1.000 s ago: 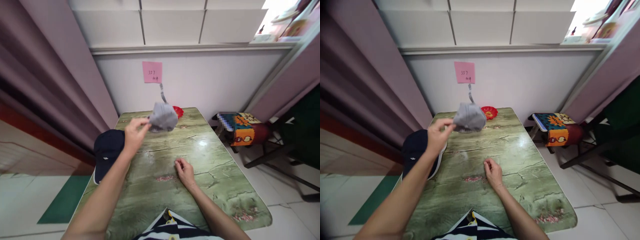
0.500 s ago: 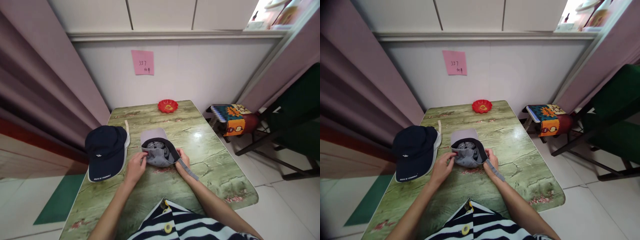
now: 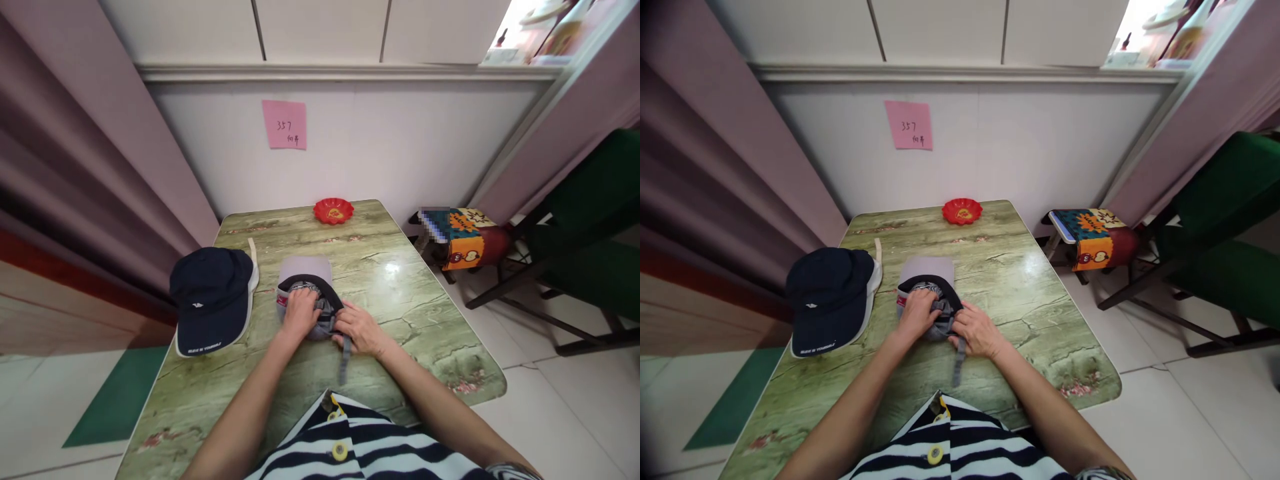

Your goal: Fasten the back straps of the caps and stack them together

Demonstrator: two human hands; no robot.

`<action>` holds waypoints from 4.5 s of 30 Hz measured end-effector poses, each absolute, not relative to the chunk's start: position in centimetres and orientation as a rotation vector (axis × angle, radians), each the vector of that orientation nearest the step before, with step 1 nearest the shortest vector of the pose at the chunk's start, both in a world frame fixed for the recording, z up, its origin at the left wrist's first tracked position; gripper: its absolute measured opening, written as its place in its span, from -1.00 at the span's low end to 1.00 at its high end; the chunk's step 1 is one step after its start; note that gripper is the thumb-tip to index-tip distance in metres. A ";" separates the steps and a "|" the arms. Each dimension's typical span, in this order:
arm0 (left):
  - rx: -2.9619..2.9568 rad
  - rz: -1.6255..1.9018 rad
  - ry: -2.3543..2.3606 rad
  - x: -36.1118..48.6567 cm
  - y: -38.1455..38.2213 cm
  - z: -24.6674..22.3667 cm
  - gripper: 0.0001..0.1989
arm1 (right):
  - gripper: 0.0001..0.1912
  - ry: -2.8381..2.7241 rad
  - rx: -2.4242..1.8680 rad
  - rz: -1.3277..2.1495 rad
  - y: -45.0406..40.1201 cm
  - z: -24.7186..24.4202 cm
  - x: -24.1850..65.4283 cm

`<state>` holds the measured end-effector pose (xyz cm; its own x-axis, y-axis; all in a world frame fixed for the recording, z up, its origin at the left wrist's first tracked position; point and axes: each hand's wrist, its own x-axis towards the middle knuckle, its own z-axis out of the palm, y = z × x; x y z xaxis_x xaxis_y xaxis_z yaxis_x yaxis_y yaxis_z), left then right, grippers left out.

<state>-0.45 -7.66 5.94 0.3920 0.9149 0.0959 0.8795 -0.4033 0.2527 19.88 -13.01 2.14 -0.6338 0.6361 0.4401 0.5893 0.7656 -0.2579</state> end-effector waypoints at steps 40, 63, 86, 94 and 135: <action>1.545 1.204 1.345 -0.5 -5.7 1.1 -0.74 | -0.71 -1.082 -1.173 1.270 -5.5 4.9 15.9; 1.389 1.273 1.169 -0.5 -2.7 -0.9 -0.60 | -0.66 -1.353 -1.419 0.741 -3.7 -0.2 14.6; 1.898 1.371 1.309 0.1 -4.0 1.3 -0.81 | -0.71 -1.302 -1.241 0.696 -4.5 0.4 14.7; 1.838 1.417 1.354 0.5 -4.0 1.4 -0.81 | -0.69 -1.197 -1.176 0.992 -4.2 -0.3 14.8; 1.343 1.443 1.035 0.6 -3.3 0.0 -0.68 | -0.71 -0.939 -0.952 1.364 -3.8 0.6 15.5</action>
<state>0.56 -3.35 -0.03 -0.0242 0.9650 0.2611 -0.0625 -0.2621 0.9630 15.51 -3.76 0.63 -0.0018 0.9999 -0.0112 -0.3469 -0.0111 -0.9378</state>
